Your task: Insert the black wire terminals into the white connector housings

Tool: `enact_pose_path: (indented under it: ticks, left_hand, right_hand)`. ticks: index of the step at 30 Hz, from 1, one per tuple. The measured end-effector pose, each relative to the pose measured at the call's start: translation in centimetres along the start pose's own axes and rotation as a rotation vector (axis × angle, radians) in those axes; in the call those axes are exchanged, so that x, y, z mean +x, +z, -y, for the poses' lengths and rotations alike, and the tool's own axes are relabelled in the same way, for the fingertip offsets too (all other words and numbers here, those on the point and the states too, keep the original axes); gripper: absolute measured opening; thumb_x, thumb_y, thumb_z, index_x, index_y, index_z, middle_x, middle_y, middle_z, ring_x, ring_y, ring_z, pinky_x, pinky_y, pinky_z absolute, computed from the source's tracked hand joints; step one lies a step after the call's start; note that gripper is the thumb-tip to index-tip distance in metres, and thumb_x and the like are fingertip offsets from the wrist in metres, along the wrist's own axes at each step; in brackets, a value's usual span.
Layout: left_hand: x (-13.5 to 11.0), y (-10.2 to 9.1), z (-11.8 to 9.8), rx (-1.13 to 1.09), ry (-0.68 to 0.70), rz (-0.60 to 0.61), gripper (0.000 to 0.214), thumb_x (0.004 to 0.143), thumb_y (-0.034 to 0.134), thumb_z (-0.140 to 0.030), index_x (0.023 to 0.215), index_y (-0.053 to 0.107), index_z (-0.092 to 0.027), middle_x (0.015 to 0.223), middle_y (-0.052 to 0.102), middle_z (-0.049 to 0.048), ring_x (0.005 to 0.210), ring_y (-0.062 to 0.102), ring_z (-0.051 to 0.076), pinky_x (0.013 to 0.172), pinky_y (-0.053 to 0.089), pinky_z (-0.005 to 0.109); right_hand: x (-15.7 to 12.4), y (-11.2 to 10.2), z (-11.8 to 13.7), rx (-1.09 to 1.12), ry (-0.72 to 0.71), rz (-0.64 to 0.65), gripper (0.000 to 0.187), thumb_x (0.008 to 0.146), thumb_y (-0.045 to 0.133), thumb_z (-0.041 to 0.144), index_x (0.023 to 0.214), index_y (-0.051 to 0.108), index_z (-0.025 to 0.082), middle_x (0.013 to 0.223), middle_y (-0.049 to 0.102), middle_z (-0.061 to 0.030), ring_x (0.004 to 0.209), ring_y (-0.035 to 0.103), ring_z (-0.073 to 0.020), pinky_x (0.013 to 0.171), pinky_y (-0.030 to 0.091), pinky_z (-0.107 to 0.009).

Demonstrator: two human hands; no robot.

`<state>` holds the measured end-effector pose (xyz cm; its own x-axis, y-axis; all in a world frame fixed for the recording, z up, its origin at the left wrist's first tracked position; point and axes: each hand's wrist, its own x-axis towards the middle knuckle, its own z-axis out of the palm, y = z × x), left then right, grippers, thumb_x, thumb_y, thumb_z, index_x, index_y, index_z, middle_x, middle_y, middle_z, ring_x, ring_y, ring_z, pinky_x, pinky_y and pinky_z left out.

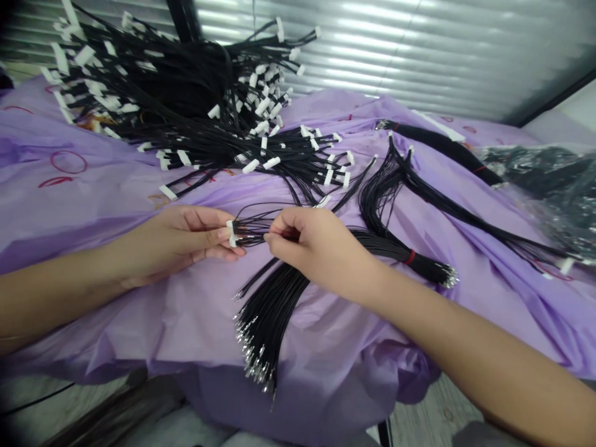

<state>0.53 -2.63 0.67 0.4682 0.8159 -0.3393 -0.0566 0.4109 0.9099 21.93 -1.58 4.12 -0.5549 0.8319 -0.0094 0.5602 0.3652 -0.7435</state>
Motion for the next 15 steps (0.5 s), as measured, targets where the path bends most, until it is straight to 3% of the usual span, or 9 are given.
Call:
enact_pose_path:
  ticks: [15]
  left_hand:
    - [-0.08, 0.17, 0.09, 0.072, 0.009, -0.02, 0.012, 0.08, 0.065, -0.023, 0.088, 0.069, -0.016, 0.082, 0.071, 0.0027, 0.078, 0.067, 0.012, 0.074, 0.056, 0.02]
  right_hand:
    - [-0.02, 0.33, -0.45, -0.04, 0.019, 0.013, 0.013, 0.077, 0.058, 0.013, 0.065, 0.059, 0.015, 0.049, 0.045, 0.0073, 0.043, 0.036, -0.0045, 0.04, 0.026, -0.018]
